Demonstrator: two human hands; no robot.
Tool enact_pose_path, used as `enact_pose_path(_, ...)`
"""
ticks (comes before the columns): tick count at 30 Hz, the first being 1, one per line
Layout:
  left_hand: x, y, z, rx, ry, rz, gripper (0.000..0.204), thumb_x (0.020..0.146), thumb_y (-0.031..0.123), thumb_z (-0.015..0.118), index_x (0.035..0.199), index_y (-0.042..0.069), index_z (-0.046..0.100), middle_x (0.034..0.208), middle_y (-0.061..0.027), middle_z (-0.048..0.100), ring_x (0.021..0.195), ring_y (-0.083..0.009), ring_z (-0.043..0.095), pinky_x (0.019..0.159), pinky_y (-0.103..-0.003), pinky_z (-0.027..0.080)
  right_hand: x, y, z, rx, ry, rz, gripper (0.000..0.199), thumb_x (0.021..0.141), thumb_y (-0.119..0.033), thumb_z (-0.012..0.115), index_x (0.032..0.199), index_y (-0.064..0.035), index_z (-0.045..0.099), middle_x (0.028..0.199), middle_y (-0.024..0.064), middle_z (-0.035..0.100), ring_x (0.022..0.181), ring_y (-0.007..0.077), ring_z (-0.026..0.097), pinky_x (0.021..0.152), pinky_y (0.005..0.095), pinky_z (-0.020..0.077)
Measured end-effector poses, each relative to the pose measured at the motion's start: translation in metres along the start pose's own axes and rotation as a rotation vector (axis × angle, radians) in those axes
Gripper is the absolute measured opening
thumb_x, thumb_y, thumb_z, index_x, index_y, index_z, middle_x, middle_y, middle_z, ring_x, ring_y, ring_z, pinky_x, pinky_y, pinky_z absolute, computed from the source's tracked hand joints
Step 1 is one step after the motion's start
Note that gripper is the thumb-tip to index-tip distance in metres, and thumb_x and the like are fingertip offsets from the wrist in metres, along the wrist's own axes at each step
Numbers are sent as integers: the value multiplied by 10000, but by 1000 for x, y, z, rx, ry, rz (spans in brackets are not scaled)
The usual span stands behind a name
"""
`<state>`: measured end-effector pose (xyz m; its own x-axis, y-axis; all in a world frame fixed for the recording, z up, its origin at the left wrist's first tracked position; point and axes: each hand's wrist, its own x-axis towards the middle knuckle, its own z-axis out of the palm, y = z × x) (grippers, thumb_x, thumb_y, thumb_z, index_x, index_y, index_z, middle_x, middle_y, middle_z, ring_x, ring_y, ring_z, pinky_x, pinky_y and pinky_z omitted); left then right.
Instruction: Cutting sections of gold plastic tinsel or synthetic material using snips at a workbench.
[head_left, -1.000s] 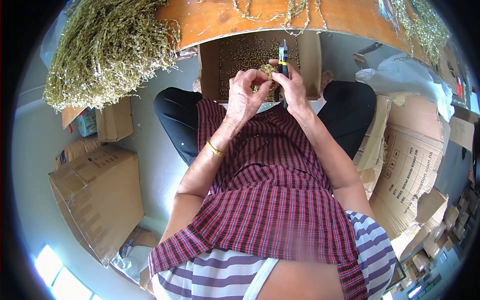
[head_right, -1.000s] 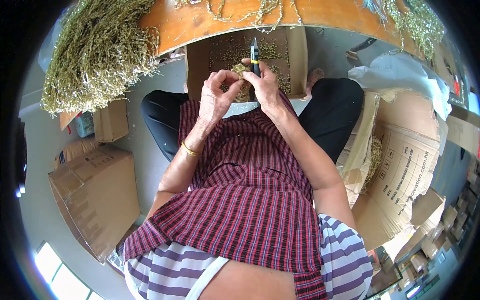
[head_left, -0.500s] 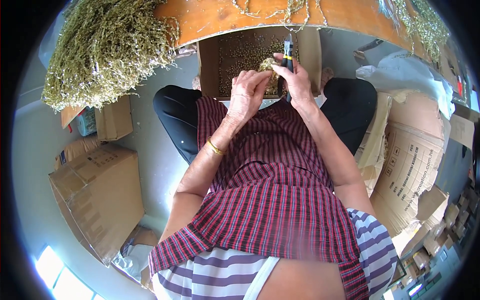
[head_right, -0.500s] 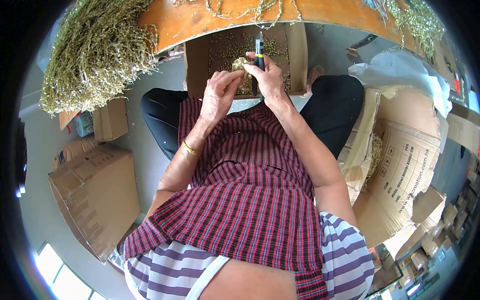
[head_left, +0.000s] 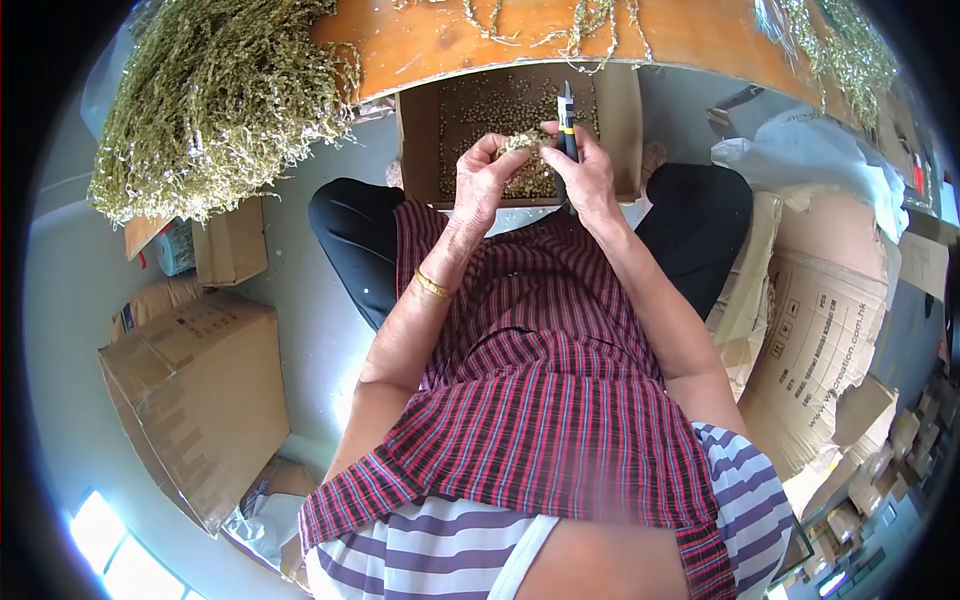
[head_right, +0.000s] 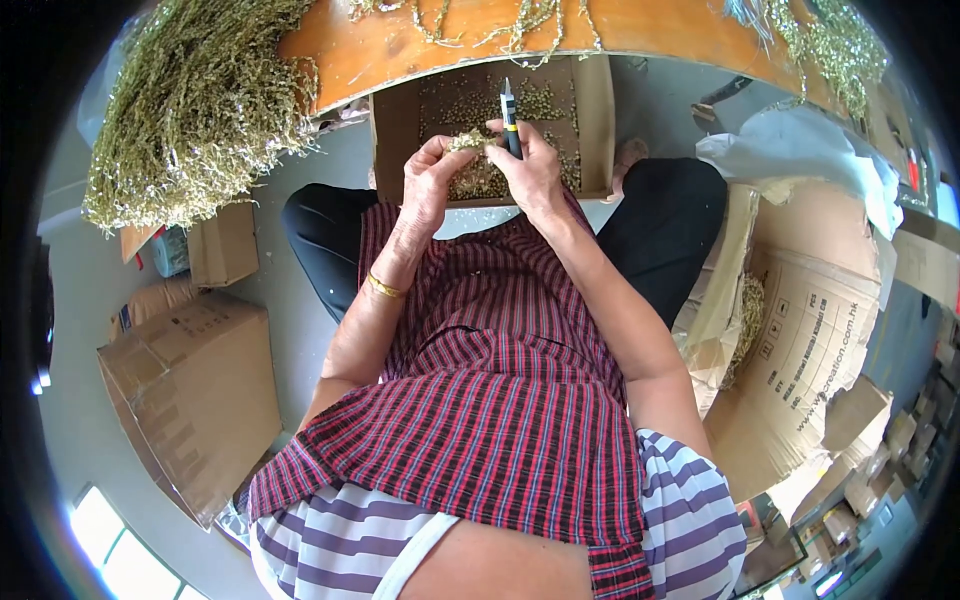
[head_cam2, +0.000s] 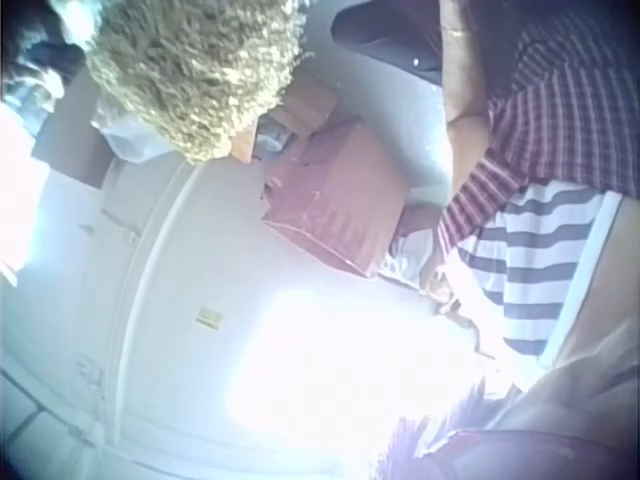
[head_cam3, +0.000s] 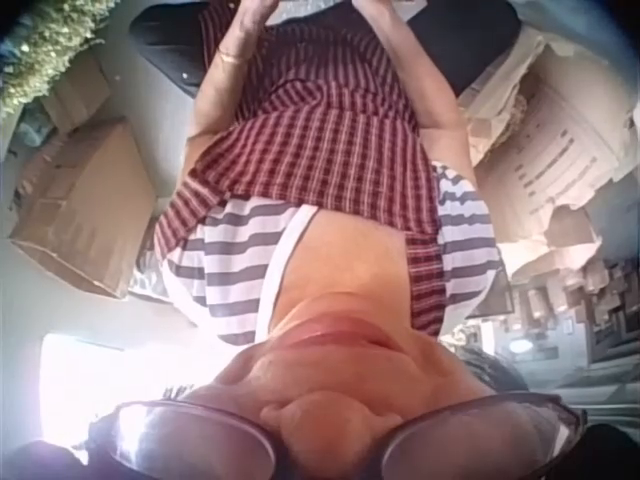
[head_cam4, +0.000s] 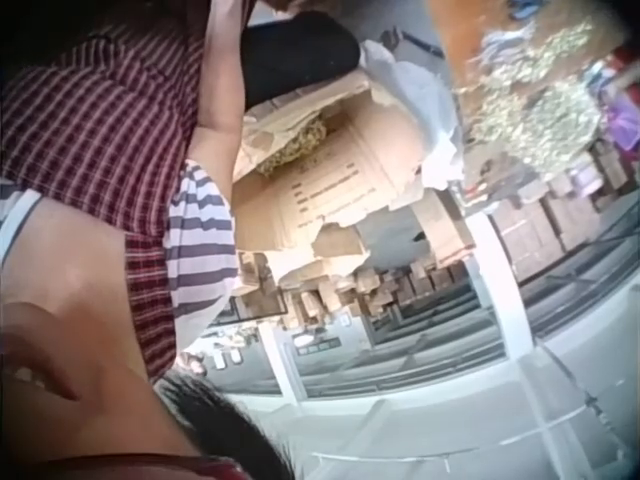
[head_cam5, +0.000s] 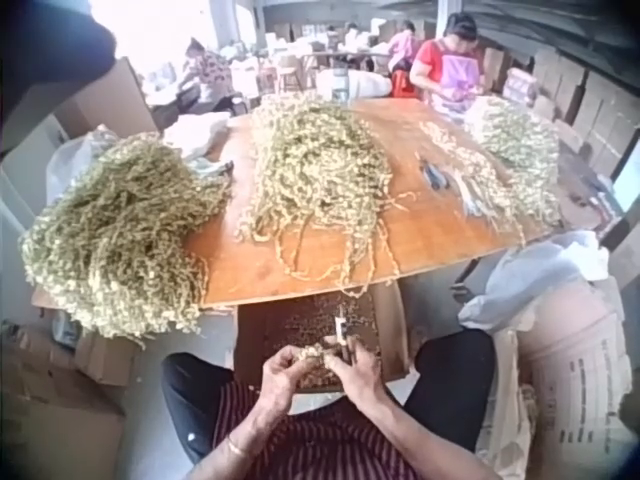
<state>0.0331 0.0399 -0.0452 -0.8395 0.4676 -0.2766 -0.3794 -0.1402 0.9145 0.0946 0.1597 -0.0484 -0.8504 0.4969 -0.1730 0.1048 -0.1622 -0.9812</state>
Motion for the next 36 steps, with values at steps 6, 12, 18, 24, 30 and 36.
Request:
enact_pose_path(6, 3, -3, -10, 188, -28, 47, 65, 756, 83, 623, 758, 41, 574, 655, 45, 536, 585, -10, 441, 529, -178, 368, -1, 7, 4, 3, -44, -100, 271, 761, -84, 650, 1022, -62, 584, 787, -51, 505, 690, 25, 449, 638, 176, 393)
enact_pose_path(12, 0, 11, -9, 481, -61, 134, 80, 753, 87, 629, 776, 33, 574, 678, 35, 538, 598, -16, 436, 541, -179, 378, 4, 3, 2, 44, -52, -62, 267, 740, -56, 644, 998, -45, 578, 792, -50, 506, 704, 34, 461, 662, 183, 398)
enact_pose_path(18, 3, 16, -17, 278, -205, 25, 143, 826, 135, 597, 902, 15, 585, 758, 7, 583, 688, -40, 504, 641, -200, 430, 4, -7, -8, 129, -132, 70, 294, 756, -89, 635, 1036, -37, 566, 899, -31, 545, 753, 39, 481, 733, 194, 395)
enact_pose_path(24, 1, 18, -19, -270, -343, -215, 172, 878, 166, 502, 934, 10, 547, 817, -39, 576, 764, -124, 532, 761, -270, 419, 2, -9, -13, 107, -181, 53, 311, 762, -112, 649, 1053, -42, 561, 845, -36, 518, 748, 41, 469, 733, 194, 382)
enact_pose_path(30, 0, 14, -16, -162, -266, -151, 133, 857, 163, 541, 865, 34, 574, 738, -9, 567, 709, -73, 505, 686, -214, 399, -7, -19, 2, 233, -209, 79, 299, 758, -138, 676, 1012, -30, 562, 799, -38, 525, 727, 49, 500, 684, 194, 412)
enact_pose_path(36, -1, 17, -21, 7, -203, -137, 130, 844, 145, 563, 882, 25, 596, 797, -12, 588, 757, -84, 515, 736, -226, 397, -3, -3, 2, 14, -134, 62, 312, 746, -76, 649, 1034, -16, 545, 834, -9, 544, 747, 73, 536, 713, 203, 427)
